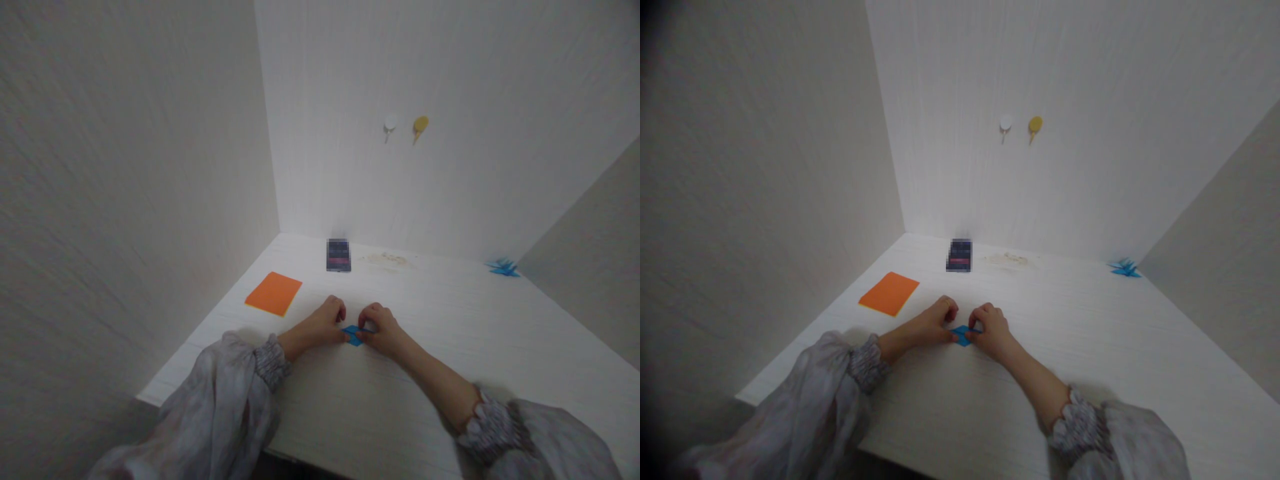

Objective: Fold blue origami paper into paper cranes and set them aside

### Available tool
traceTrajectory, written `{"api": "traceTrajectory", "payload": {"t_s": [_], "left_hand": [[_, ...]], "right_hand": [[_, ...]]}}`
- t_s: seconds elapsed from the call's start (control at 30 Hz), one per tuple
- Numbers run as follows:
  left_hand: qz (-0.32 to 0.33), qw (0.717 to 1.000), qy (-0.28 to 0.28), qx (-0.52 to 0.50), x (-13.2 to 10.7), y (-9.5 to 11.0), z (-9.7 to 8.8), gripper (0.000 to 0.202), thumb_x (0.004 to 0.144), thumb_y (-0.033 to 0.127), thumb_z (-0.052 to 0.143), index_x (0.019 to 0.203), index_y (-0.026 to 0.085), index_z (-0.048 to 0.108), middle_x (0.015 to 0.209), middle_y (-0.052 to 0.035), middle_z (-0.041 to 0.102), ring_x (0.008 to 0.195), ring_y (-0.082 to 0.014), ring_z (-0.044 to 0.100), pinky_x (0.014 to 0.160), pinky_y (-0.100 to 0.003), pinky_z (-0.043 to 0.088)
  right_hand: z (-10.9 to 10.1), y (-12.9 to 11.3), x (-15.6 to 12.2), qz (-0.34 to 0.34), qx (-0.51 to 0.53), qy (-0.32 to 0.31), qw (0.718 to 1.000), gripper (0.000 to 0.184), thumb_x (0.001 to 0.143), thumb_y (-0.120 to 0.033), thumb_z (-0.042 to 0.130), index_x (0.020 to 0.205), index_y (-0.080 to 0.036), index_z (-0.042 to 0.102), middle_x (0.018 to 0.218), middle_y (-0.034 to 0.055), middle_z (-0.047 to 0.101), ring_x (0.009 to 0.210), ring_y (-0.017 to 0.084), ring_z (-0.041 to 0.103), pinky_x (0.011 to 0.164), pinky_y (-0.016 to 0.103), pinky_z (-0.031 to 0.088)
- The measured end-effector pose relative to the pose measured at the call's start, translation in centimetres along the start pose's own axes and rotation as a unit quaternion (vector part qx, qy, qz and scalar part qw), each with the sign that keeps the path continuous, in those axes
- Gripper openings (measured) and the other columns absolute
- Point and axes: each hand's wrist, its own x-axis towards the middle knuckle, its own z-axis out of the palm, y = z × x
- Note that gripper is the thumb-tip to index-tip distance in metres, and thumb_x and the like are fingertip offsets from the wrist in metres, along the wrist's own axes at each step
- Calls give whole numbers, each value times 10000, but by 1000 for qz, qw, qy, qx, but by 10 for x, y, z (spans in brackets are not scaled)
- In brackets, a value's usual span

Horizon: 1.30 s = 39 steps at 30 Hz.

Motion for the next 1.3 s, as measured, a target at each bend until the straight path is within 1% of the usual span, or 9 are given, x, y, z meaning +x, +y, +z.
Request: {"api": "traceTrajectory", "payload": {"t_s": [0.2,0.37,0.47,0.53,0.6,0.7,1.0,1.17,1.3], "left_hand": [[-9,999,-14,-38,-2,-3,-3,407,488,70,680,767,165,399,768,37,392,685,-91,392,622,-219,377],[-21,993,-32,-110,0,-7,-6,436,485,-23,628,822,160,421,770,36,432,718,-95,445,652,-223,393],[-60,988,-37,-134,1,-8,-5,359,563,35,610,854,155,438,704,45,441,650,-90,457,593,-213,393],[-67,992,-12,-106,1,-7,-1,284,637,158,611,870,153,451,651,52,426,594,-89,440,559,-215,385],[-40,997,49,-47,0,-6,4,234,682,242,592,858,151,468,673,38,429,612,-96,439,579,-226,386],[5,998,67,21,0,-6,9,275,658,289,627,845,152,479,780,8,449,642,-102,439,594,-234,393],[8,997,53,51,2,-7,10,295,640,279,643,860,155,489,826,-3,463,653,-103,453,611,-235,409],[21,997,48,62,0,-6,11,276,652,319,626,843,150,523,844,-14,476,693,-118,466,628,-241,408],[12,996,51,69,0,-5,12,301,641,323,631,860,149,520,877,-22,479,695,-122,473,645,-255,413]], "right_hand": [[3,3,0,-4,3,-3,1000,149,582,-186,681,713,-198,612,892,40,541,860,194,480,702,284,353],[4,6,-1,-3,2,-1,1000,152,582,-169,675,716,-197,612,880,37,545,857,193,482,697,282,351],[4,6,-1,-5,1,-1,1000,150,580,-142,663,707,-196,606,861,31,545,844,186,484,697,278,349],[4,5,0,-6,1,-2,1000,147,585,-139,655,709,-198,604,858,28,542,843,183,484,702,279,346],[3,2,1,-4,0,-2,1000,145,590,-147,653,715,-201,603,862,28,539,849,184,481,707,280,345],[2,-2,2,-2,3,-2,1000,139,603,-155,649,726,-200,602,874,32,538,854,185,478,707,280,345],[1,-5,-2,-12,9,5,1000,115,618,-134,623,698,-216,626,855,21,535,833,176,481,694,276,348],[1,-9,-2,5,8,8,1000,120,605,-132,640,688,-218,638,865,27,546,845,183,483,704,284,355],[2,-10,0,19,1,7,1000,92,593,-153,662,656,-218,643,861,28,552,841,187,489,704,289,361]]}}
